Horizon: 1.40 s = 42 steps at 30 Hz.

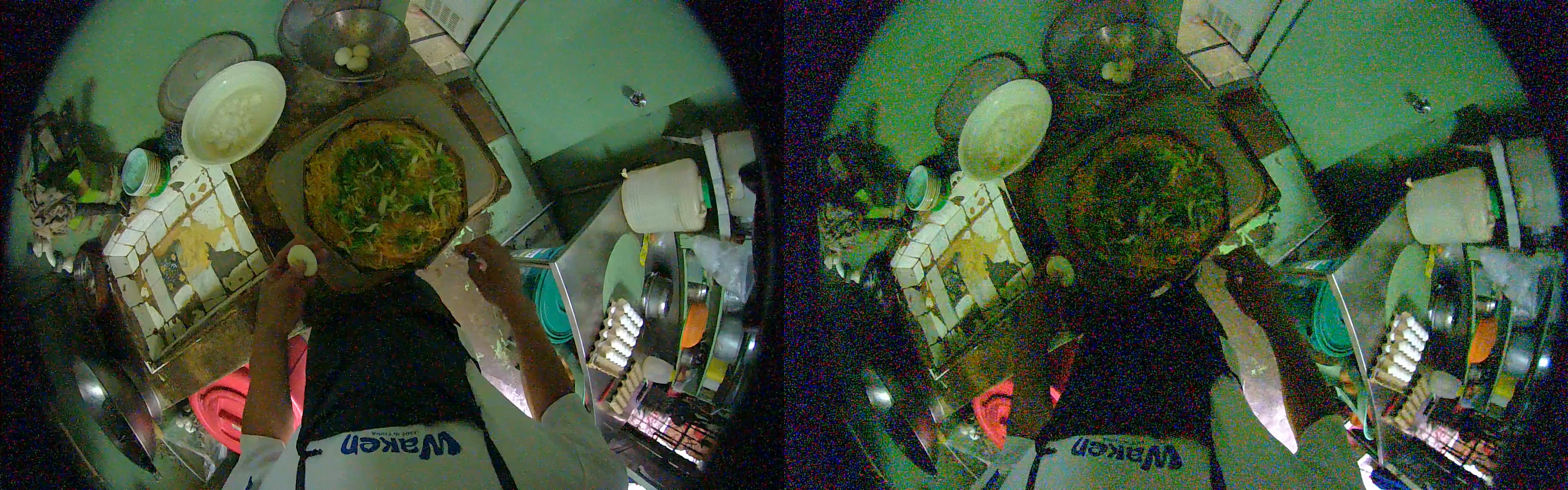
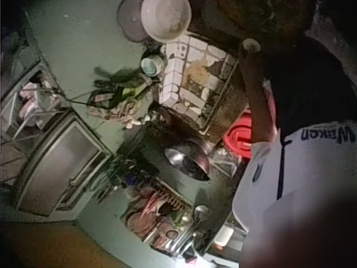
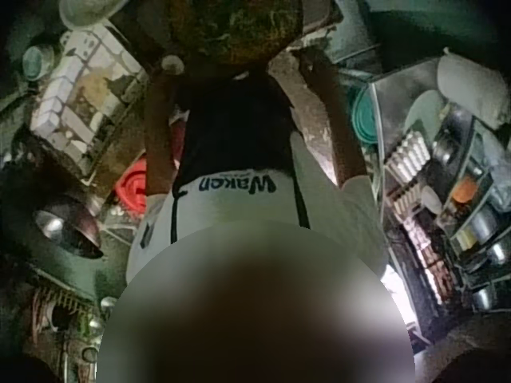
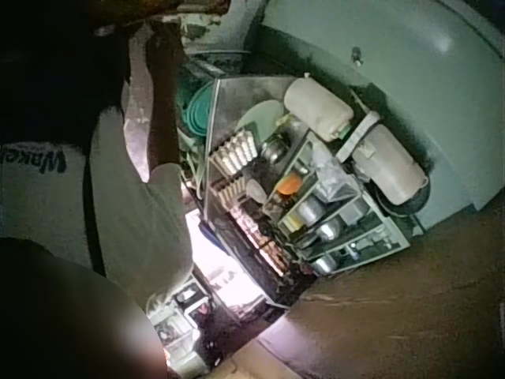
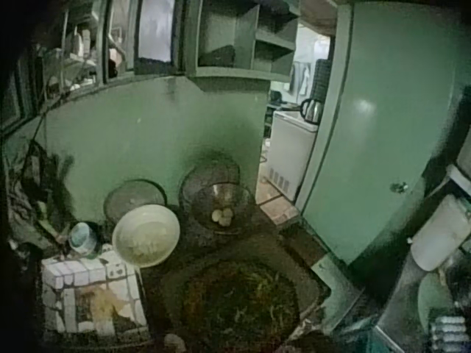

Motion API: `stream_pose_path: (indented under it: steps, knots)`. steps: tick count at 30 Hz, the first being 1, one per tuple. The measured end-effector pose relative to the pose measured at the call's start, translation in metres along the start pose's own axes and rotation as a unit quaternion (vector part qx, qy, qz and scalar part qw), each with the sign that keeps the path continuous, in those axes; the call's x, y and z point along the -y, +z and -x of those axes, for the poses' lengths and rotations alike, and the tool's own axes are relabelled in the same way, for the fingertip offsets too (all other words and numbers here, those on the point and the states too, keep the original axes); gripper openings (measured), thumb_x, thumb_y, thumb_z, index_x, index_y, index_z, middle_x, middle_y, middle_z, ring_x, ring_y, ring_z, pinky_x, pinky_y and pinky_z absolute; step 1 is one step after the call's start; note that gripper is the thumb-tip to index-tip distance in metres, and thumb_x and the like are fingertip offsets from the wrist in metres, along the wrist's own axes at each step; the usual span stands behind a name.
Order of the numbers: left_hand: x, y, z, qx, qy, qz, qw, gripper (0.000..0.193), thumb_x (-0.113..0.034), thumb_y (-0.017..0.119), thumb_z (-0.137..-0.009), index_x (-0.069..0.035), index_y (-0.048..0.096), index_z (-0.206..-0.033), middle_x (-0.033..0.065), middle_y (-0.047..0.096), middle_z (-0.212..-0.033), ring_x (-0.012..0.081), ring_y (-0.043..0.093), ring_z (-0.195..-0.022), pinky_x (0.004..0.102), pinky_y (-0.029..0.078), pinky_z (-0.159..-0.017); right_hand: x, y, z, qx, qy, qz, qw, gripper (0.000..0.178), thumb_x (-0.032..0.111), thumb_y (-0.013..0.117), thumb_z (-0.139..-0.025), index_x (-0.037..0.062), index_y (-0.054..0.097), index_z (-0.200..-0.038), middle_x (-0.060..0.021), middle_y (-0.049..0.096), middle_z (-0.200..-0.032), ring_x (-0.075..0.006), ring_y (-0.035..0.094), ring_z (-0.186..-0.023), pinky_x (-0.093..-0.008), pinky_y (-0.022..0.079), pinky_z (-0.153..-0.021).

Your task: The person transfers yellow noodles from a large pot to a tray, then blanches chopped green vegetables in boiling water and places them on the noodles. Finally, the person peels and slices hard-boiled eggs, arranging the slices over the vegetables and noodles.

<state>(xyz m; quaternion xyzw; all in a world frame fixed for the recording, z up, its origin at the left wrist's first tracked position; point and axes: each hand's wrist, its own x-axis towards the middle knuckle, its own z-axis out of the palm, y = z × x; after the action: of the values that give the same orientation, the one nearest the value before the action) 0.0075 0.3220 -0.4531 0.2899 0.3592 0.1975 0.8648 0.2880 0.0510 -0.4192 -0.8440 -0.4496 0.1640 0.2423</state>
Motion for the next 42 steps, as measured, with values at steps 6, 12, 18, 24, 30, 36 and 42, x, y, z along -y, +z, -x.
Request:
stream_pose_path:
  steps: [6, 12, 18, 24, 30, 36, 42]
  knots:
    - [-0.013, 0.005, 0.003, 0.021, 0.017, -0.014, 1.000, 0.051, -0.014, 0.067, -0.094, -0.001, 0.048, -0.140, 0.0138, 0.063, -0.126, 0.0283, 0.061, -0.119, 0.0396, 0.052, -0.100, -0.015, 0.006, -0.003, -0.039, 0.015, -0.026, 0.999, 0.030, 0.001, 0.058, -0.087, 0.0092, 0.068, -0.114, -0.0165, 0.062, -0.104, -0.0363, 0.063, -0.093, -0.0424, 0.053, -0.081]
    - [-0.024, 0.014, 0.012, 0.010, 0.024, -0.029, 0.999, 0.054, -0.017, 0.066, -0.095, -0.001, 0.046, -0.142, 0.0163, 0.060, -0.130, 0.0306, 0.060, -0.122, 0.0408, 0.051, -0.103, 0.014, 0.014, -0.068, -0.092, -0.098, 0.025, 0.991, 0.035, 0.003, 0.059, -0.088, 0.0076, 0.062, -0.122, -0.0191, 0.062, -0.104, -0.0381, 0.063, -0.094, -0.0466, 0.053, -0.079]
    - [-0.013, 0.008, 0.027, -0.007, 0.057, 0.004, 0.998, 0.058, -0.017, 0.066, -0.094, 0.000, 0.042, -0.144, 0.0200, 0.057, -0.133, 0.0334, 0.058, -0.124, 0.0420, 0.048, -0.106, 0.061, 0.070, -0.092, 0.001, -0.107, -0.028, 0.994, 0.047, 0.004, 0.060, -0.089, 0.0079, 0.053, -0.135, -0.0198, 0.060, -0.110, -0.0391, 0.061, -0.099, -0.0484, 0.051, -0.083]
    - [0.002, -0.004, 0.036, -0.031, 0.063, 0.068, 0.995, 0.062, -0.014, 0.069, -0.093, 0.000, 0.039, -0.146, 0.0222, 0.056, -0.134, 0.0353, 0.058, -0.124, 0.0439, 0.048, -0.109, 0.069, 0.081, -0.074, 0.063, -0.057, -0.059, 0.995, 0.042, 0.007, 0.060, -0.090, 0.0062, 0.055, -0.132, -0.0209, 0.060, -0.111, -0.0393, 0.062, -0.097, -0.0473, 0.054, -0.081]
    - [-0.003, -0.005, 0.028, -0.022, 0.056, 0.069, 0.996, 0.058, -0.013, 0.067, -0.095, 0.001, 0.041, -0.145, 0.0212, 0.057, -0.134, 0.0335, 0.059, -0.123, 0.0434, 0.049, -0.107, 0.020, 0.027, -0.111, -0.082, -0.063, 0.137, 0.985, 0.035, 0.020, 0.061, -0.091, 0.0100, 0.061, -0.125, -0.0178, 0.063, -0.105, -0.0396, 0.064, -0.089, -0.0487, 0.054, -0.079]
    - [-0.013, 0.003, 0.017, 0.012, 0.059, 0.034, 0.998, 0.053, -0.010, 0.063, -0.096, 0.000, 0.042, -0.144, 0.0199, 0.057, -0.135, 0.0322, 0.060, -0.121, 0.0441, 0.051, -0.105, -0.022, 0.006, -0.179, -0.053, -0.108, 0.142, 0.983, 0.032, 0.015, 0.059, -0.090, 0.0115, 0.065, -0.121, -0.0178, 0.065, -0.108, -0.0389, 0.065, -0.093, -0.0498, 0.053, -0.083]
    - [0.005, 0.008, 0.035, -0.028, 0.084, 0.060, 0.994, 0.054, -0.008, 0.063, -0.096, -0.001, 0.042, -0.145, 0.0186, 0.057, -0.135, 0.0320, 0.061, -0.119, 0.0457, 0.053, -0.102, -0.051, -0.010, -0.192, -0.052, -0.180, 0.060, 0.980, 0.029, 0.014, 0.060, -0.089, 0.0103, 0.067, -0.118, -0.0168, 0.066, -0.108, -0.0372, 0.066, -0.094, -0.0471, 0.054, -0.083]
